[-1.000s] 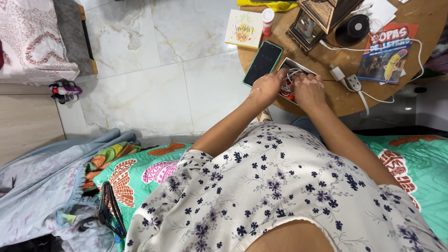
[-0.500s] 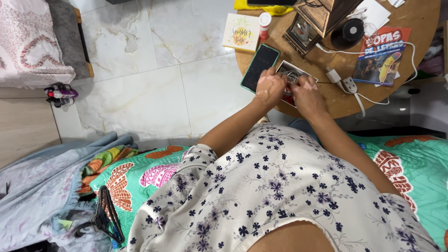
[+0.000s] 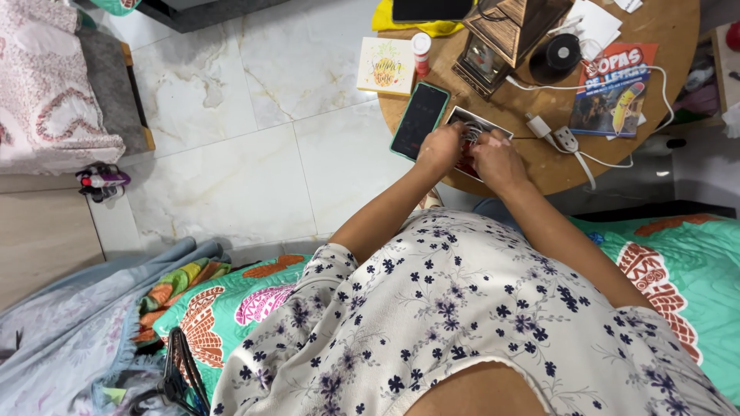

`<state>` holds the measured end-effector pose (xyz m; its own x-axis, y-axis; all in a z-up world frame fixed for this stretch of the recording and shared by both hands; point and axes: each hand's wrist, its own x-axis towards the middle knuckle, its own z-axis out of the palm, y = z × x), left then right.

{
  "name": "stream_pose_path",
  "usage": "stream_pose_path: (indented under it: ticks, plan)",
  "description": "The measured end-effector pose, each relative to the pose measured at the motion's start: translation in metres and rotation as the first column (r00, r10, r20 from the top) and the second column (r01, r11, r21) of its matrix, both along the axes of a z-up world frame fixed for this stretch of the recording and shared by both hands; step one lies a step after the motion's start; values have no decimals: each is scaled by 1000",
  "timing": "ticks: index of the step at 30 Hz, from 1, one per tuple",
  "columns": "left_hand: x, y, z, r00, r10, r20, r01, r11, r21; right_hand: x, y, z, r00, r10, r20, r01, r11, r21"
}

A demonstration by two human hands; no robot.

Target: Gathering hangers and then organizing electronics and cables on a bedside table.

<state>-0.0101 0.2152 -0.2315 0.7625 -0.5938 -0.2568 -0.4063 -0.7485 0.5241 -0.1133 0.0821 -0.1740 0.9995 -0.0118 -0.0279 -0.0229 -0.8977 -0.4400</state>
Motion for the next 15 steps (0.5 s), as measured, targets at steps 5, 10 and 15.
stream_pose_path:
  ticks: [5,10,15]
  plan:
    - [-11,5,9,971,-209,113,182,960,212,-2,1,-6,999,-1,36,1,1000,12]
    - [-14,4,8,943,-231,239,168,952,257,-5,2,-13,996,85,8,-85,996,-22]
    - [-10,-1,36,906,-310,288,194,909,369,-1,3,12,997,73,33,-71,995,-64]
